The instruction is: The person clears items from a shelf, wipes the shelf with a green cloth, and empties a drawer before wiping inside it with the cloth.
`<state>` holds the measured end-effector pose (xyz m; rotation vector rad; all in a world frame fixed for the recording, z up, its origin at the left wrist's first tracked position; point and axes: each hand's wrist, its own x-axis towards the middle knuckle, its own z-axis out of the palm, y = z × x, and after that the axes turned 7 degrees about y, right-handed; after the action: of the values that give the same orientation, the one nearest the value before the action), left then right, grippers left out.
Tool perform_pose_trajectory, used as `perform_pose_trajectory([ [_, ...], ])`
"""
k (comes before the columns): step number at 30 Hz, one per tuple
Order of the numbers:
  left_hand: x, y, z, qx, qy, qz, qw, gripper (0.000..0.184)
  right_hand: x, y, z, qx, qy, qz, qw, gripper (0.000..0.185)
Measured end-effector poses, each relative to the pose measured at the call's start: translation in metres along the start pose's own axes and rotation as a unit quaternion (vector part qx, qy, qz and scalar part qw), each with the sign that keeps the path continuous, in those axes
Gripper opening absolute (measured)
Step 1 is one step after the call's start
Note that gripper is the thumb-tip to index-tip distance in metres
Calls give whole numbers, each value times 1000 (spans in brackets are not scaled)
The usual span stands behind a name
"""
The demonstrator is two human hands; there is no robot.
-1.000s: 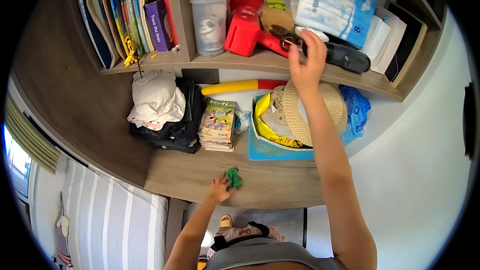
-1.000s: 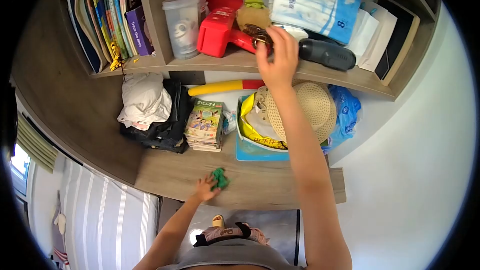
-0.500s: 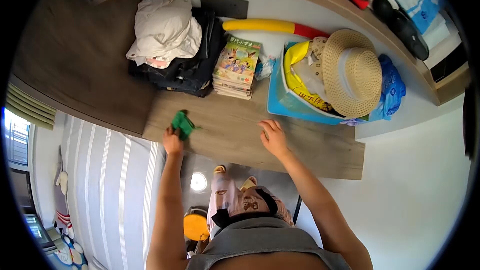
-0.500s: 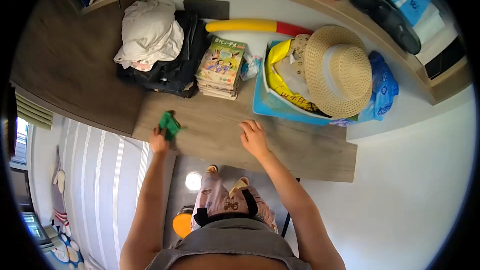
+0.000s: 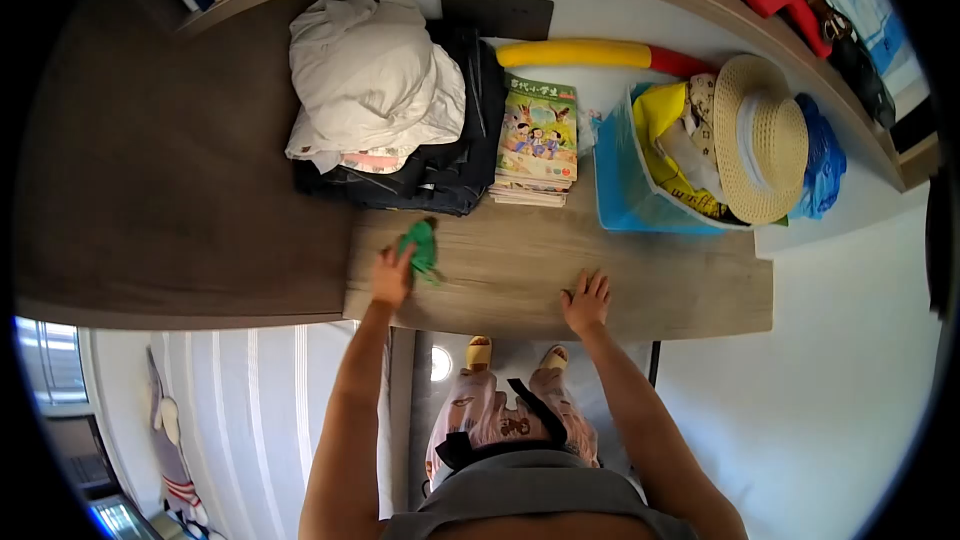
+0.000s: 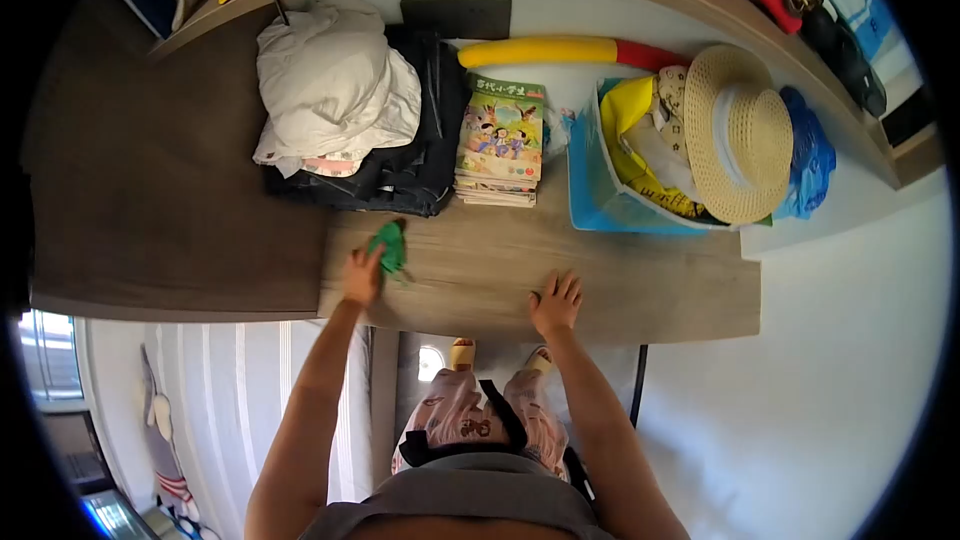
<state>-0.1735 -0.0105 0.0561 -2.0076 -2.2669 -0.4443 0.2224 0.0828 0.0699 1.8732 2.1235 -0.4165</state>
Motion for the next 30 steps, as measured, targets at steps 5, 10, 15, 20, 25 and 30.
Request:
perform_pose_trajectory([
  [5,17,-73,9,81,-35,-101,991,66,-5,-2,0,16,21,25,999,70],
  [10,-1,-7,10,42,29,-137,989,60,-8,4,11,49,81,10,995,65],
  [15,-35,113,25,-46,24,66,996,57,-17,27,30,221,212,-39,951,52],
  [20,-31,240,39,-128,-102,399,902,56,-36,81,30,348,275,53,894,45],
  [25,42,284,53,-118,-103,403,902,44,-53,185,33,323,304,168,880,47],
  [30,34,393,96,14,-25,47,999,45,-60,270,44,293,325,225,871,51],
])
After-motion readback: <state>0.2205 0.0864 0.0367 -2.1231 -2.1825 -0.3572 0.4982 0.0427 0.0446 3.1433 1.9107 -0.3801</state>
